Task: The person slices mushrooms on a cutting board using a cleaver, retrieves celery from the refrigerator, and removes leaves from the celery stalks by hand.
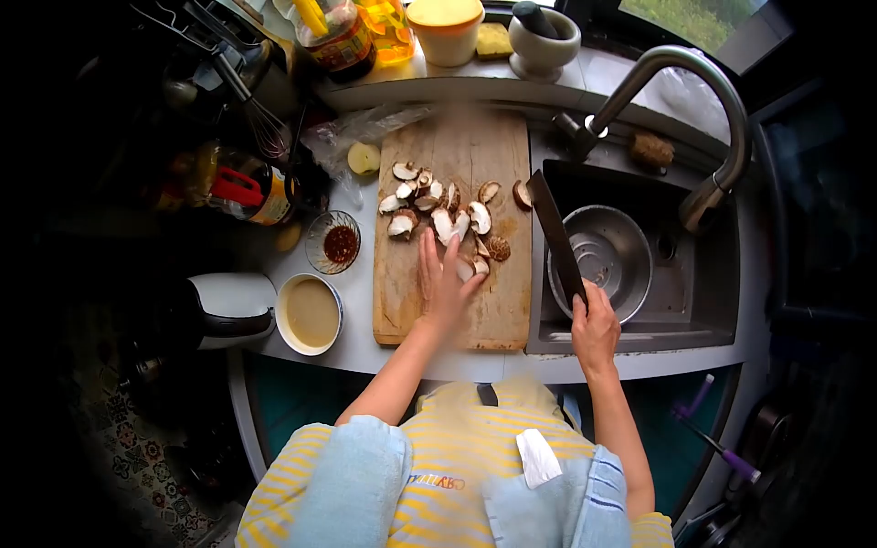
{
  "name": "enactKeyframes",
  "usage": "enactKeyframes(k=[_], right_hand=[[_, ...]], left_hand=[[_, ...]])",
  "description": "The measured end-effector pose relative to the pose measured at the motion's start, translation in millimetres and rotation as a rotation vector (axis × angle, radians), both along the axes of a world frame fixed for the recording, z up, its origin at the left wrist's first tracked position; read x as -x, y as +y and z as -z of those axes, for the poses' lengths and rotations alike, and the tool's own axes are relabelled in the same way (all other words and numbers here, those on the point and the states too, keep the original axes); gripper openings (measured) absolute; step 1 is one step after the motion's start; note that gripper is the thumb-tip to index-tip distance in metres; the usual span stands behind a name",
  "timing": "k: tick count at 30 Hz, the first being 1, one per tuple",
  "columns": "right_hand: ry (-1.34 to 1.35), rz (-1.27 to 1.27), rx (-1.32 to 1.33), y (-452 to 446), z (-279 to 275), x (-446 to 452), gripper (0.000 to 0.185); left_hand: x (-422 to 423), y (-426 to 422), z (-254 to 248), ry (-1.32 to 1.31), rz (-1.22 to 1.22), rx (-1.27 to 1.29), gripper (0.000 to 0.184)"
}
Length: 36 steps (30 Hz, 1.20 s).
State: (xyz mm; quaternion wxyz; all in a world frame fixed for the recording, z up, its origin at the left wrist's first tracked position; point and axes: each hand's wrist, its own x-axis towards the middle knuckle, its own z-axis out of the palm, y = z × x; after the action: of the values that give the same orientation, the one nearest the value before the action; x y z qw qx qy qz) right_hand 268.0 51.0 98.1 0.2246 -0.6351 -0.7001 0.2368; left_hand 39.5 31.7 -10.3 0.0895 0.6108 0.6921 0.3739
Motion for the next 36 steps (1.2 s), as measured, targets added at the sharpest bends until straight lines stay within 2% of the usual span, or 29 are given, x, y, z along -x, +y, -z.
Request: enactKeyframes(k=[2,5,7,9,10,12,14,22,25,26,28,30,31,32,33,36], right_hand=[[-0.051,0.001,-0.015,13.8,2.8,5.6,0.025],[-0.142,-0.027,-0.007,29.5,11.6,17.5,0.029],[-0.181,-0.038,-0.006,30.5,13.8,25.5,0.032],[-0.135,-0.088,-0.043,25.8,16.9,33.0,0.033],[-0.109,-0.114,-0.03,22.9,16.6,37.7,0.034],[-0.054,-0.174,-0.04,16.9,13.8,48.6,0.034],[0.048,-0.235,-0.025,15.3,15.0,59.4,0.032],[-0.007,-0.189,-0.075,54.8,-3.8,59.0,0.033],[-0.065,-0.206,-0.134,74.6,-14.6,63.3,0.038],[-0.092,-0.219,-0.149,80.7,-14.8,66.4,0.039],[-0.133,-0.236,-0.172,92.4,-8.9,70.5,0.042],[-0.173,-0.322,-0.3,104.9,3.6,73.6,0.042],[-0.186,-0.375,-0.364,112.4,10.4,76.8,0.042],[-0.214,-0.422,-0.368,121.4,16.9,77.9,0.044],[-0.196,-0.469,-0.391,131.9,26.1,78.7,0.044],[-0.203,-0.49,-0.406,150.7,40.4,91.8,0.042]], left_hand=[[5.8,26.9,6.6,0.035,-0.017,-0.073,0.09],[15.7,45.7,-6.0,0.204,0.045,-0.089,0.084],[29.2,50.6,-16.0,0.26,0.1,-0.208,0.075],[55.0,60.9,-15.6,0.231,0.027,-0.262,0.07],[70.6,65.0,-24.6,0.248,-0.081,-0.067,0.071],[94.3,81.2,-29.7,0.042,-0.237,0.112,0.074],[113.6,98.1,5.8,-0.092,-0.191,0.081,0.071],[95.9,92.2,3.1,-0.307,0.034,0.011,0.059],[106.4,84.7,-17.9,-0.828,-0.08,-0.134,0.051],[109.5,81.3,-16.6,-0.722,-0.127,-0.259,0.044],[102.6,52.3,-38.9,-0.693,-0.26,-0.322,0.033],[90.2,11.3,-58.9,-0.649,-0.273,-0.297,0.021],[85.5,-9.4,-47.4,-0.534,-0.272,-0.25,0.015],[79.9,-34.5,-55.1,-0.444,-0.24,-0.214,0.014],[75.0,-60.8,-59.6,-0.396,-0.212,-0.097,0.018],[65.3,-125.4,-61.1,-0.156,-0.189,0.008,0.03]])
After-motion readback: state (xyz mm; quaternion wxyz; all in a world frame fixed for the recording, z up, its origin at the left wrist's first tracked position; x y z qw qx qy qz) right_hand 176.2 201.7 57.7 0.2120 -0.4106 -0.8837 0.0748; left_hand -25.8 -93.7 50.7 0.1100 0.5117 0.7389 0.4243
